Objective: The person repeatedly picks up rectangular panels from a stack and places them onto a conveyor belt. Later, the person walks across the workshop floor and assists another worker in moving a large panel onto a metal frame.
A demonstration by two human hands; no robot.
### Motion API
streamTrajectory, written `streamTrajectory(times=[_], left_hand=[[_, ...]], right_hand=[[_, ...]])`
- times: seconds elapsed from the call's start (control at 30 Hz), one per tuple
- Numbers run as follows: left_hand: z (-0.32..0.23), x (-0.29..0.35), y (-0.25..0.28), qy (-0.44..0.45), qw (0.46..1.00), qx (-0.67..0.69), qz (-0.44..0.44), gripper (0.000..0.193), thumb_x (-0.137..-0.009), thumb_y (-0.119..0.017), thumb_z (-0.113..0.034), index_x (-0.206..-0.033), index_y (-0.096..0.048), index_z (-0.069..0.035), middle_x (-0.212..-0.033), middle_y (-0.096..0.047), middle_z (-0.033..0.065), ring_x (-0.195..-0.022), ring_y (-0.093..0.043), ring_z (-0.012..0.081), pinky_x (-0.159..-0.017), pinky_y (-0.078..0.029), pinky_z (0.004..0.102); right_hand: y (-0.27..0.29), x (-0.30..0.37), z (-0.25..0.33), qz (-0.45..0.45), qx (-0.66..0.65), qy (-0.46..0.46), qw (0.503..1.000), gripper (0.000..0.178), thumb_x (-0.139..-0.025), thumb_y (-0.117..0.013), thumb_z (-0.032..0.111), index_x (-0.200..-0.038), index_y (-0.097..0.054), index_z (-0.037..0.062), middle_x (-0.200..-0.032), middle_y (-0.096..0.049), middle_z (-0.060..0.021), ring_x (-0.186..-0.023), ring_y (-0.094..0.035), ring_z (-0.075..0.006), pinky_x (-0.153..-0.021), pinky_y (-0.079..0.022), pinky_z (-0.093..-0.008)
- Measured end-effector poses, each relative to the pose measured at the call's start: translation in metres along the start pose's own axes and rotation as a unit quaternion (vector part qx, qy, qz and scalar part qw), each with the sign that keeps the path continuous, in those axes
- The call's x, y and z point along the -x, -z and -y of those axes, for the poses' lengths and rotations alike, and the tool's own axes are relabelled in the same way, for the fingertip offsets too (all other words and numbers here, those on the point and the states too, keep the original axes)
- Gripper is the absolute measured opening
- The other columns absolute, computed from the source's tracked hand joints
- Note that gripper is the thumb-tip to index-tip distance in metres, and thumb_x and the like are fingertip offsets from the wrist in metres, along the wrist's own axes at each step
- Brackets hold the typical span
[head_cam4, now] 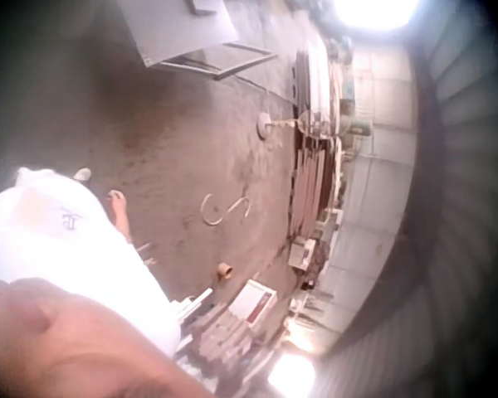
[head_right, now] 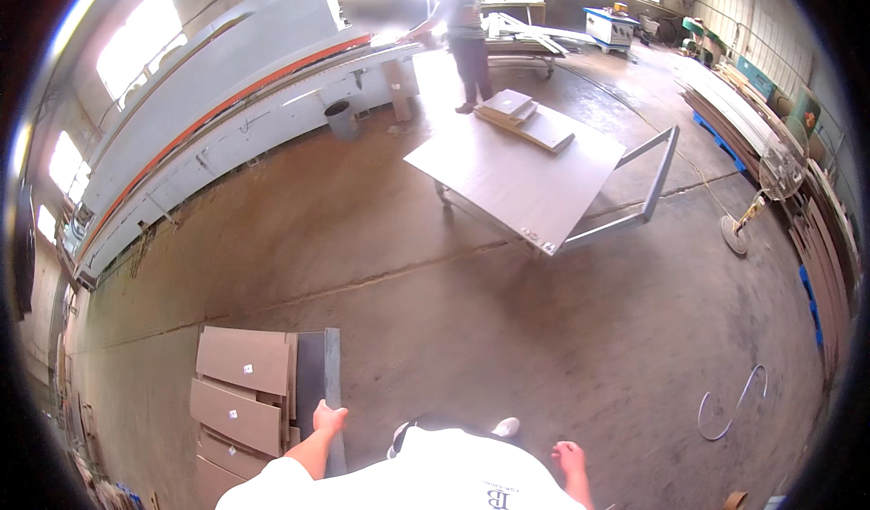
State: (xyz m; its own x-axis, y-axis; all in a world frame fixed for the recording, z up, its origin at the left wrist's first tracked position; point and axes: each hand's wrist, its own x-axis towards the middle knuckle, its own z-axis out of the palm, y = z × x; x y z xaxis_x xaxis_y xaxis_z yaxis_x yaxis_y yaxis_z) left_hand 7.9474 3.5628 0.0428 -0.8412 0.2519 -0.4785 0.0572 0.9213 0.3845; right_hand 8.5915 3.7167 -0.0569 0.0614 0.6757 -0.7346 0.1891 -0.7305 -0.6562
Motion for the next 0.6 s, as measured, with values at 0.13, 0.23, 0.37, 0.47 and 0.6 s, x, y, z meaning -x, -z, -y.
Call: streamTrajectory(times=[0.13,0.23,0.37,0.47,0.6], left_hand=[[-0.048,0.043,-0.051,0.005,0.998,-0.050,0.047,0.069,-0.069,-0.078,-0.034,-0.128,-0.059,-0.003,-0.113,-0.073,0.0169,-0.101,-0.073,0.0289,-0.091,-0.056,0.0410],[-0.119,0.074,-0.084,-0.016,0.994,-0.091,0.056,0.080,-0.066,-0.084,-0.042,-0.130,-0.058,-0.002,-0.128,-0.068,0.0191,-0.123,-0.065,0.0328,-0.104,-0.051,0.0425],[-0.207,0.047,-0.141,-0.071,0.993,-0.082,0.036,0.092,-0.069,-0.084,-0.031,-0.143,-0.048,0.008,-0.129,-0.066,0.0253,-0.123,-0.064,0.0350,-0.104,-0.050,0.0412],[-0.277,0.018,-0.209,-0.132,0.991,0.020,0.023,0.083,-0.068,-0.080,-0.022,-0.138,-0.049,0.008,-0.112,-0.070,0.0227,-0.102,-0.071,0.0319,-0.089,-0.057,0.0401],[-0.345,0.067,-0.249,-0.134,0.971,0.158,0.122,0.052,-0.067,-0.074,-0.013,-0.113,-0.056,0.004,-0.086,-0.067,0.0146,-0.068,-0.069,0.0230,-0.063,-0.059,0.0372]], right_hand=[[0.097,-0.030,-0.031,-0.048,0.021,-0.068,0.996,0.022,-0.099,-0.065,0.023,-0.108,-0.069,0.0030,-0.100,-0.076,-0.0101,-0.075,-0.072,-0.0199,-0.061,-0.056,-0.0355],[0.130,-0.052,-0.042,-0.068,0.002,-0.093,0.993,0.023,-0.099,-0.064,0.023,-0.110,-0.068,0.0032,-0.100,-0.076,-0.0099,-0.077,-0.072,-0.0202,-0.061,-0.057,-0.0372],[0.136,-0.076,-0.014,-0.051,0.015,-0.075,0.996,0.024,-0.099,-0.064,0.023,-0.114,-0.067,0.0037,-0.101,-0.075,-0.0092,-0.083,-0.073,-0.0218,-0.065,-0.060,-0.0395],[0.145,-0.093,0.033,-0.048,0.011,-0.052,0.997,0.021,-0.098,-0.065,0.021,-0.109,-0.069,0.0044,-0.102,-0.075,-0.0083,-0.085,-0.072,-0.0194,-0.067,-0.059,-0.0363],[0.173,-0.098,0.075,-0.043,0.045,-0.013,0.998,0.018,-0.097,-0.066,0.022,-0.105,-0.071,0.0061,-0.101,-0.075,-0.0066,-0.083,-0.071,-0.0161,-0.065,-0.057,-0.0338]])
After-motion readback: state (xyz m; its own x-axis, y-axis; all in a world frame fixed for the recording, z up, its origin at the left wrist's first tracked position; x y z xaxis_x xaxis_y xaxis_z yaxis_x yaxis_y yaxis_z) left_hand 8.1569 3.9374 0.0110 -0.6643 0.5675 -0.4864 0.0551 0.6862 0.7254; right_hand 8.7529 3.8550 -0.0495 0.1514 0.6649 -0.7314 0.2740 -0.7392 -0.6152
